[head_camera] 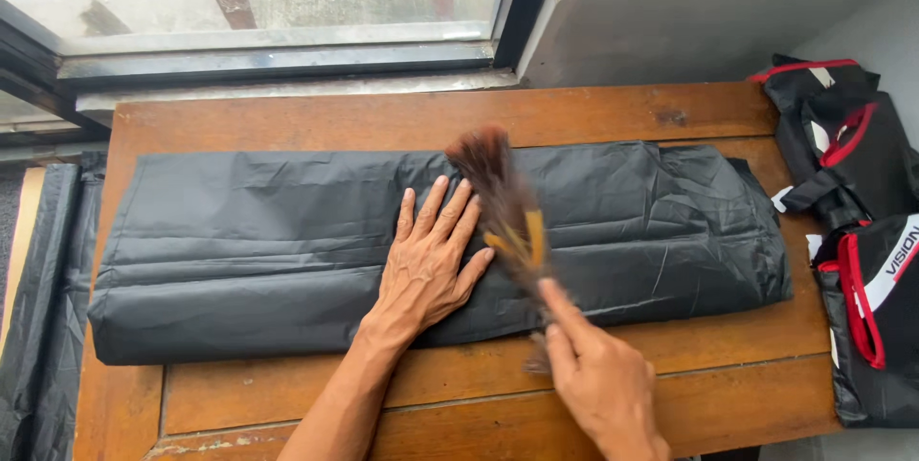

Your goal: The person uses a feather duster to clean a black fabric item laid out on a wooden table. They brush the surface repeatedly, then fold the fabric into a compact roll and continue dusting the folded bundle.

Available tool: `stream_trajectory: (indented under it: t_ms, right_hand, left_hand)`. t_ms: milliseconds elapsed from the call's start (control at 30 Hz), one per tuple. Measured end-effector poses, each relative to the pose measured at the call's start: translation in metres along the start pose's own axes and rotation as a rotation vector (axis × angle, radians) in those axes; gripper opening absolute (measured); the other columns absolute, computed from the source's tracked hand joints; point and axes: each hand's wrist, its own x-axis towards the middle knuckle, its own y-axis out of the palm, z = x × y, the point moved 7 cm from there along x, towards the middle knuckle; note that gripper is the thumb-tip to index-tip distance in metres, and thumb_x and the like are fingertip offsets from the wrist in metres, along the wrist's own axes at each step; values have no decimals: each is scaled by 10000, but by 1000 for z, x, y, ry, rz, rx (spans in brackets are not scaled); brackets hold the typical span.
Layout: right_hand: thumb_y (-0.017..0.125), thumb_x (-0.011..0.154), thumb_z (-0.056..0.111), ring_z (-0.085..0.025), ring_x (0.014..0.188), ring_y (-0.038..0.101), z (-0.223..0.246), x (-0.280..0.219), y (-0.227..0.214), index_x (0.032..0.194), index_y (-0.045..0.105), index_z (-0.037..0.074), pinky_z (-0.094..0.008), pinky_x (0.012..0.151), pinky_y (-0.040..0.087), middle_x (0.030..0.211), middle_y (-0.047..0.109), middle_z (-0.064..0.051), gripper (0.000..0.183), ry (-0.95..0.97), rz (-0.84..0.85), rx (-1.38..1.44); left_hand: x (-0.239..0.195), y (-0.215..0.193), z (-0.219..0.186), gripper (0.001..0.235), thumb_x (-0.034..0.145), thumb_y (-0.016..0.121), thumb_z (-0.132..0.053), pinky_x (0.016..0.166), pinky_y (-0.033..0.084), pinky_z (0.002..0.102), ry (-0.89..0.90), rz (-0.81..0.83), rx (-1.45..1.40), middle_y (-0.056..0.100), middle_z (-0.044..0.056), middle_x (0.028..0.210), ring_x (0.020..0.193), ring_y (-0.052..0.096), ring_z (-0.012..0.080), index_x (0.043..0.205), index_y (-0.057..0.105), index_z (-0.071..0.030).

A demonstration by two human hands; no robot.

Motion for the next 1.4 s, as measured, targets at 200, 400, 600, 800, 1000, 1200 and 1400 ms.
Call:
stream_trajectory:
  t_ms: [200,400,600,800,1000,1200,1400]
  right_hand:
    - [347,897,477,-335,690,668,-43,8,-13,1442,300,555,-438,658,521,677,685,-153,552,214,-135,-81]
    - [432,843,477,-376,760,666,-12,-5,18,1401,332,572,-493,687,499,755,699,-156,575,-28,-123,-23]
    - [401,862,427,-420,852,646,-32,4,-5,1390,358,590,-476,792,484,798,704,-212,554,176,-102,41]
    - [412,847,461,-430,809,653,-21,-3,12,1427,351,525,-510,744,496,782,703,-218,587,129,-176,17]
    - [445,823,536,-363,685,680,41,-13,62,1456,251,493,-509,644,511,694,706,-128,663,-236,-127,-69]
    - [422,846,481,-375,631,653,99,-16,58,1496,173,440,-497,631,494,609,686,-108,698,-364,-55,-140]
    - [348,884,438,-432,648,645,167,-21,78,1520,119,265,-565,626,464,661,682,-155,698,-428,53,-374]
  left_hand:
    - [-1,-2,0,568,938,512,-418,1141,195,546,-13,-13,0,415,96,1473,1388,327,324,1382,464,-66]
    - [-1,-4,0,487,879,535,-333,1139,191,554,3,-29,-31,467,110,1389,1371,339,341,1270,502,-43]
    - [-4,-6,9,479,921,592,-312,1138,188,585,-52,-84,-215,431,153,1437,1385,326,377,1313,504,-50]
    - [-8,-19,36,334,952,548,-208,1162,243,472,-376,-283,-808,495,122,1398,1407,346,309,1257,559,-72]
    - [-19,-28,70,273,925,547,-212,1102,361,302,-672,-405,-1242,604,95,1308,1295,492,174,1160,640,-110]
    - [-51,-70,106,241,901,580,-177,1027,449,278,-657,-490,-1085,640,95,1235,1167,593,163,1102,665,-74]
    - [-77,-62,132,239,896,595,-119,1022,461,273,-643,-639,-1141,641,114,1218,1158,589,168,1114,648,-37]
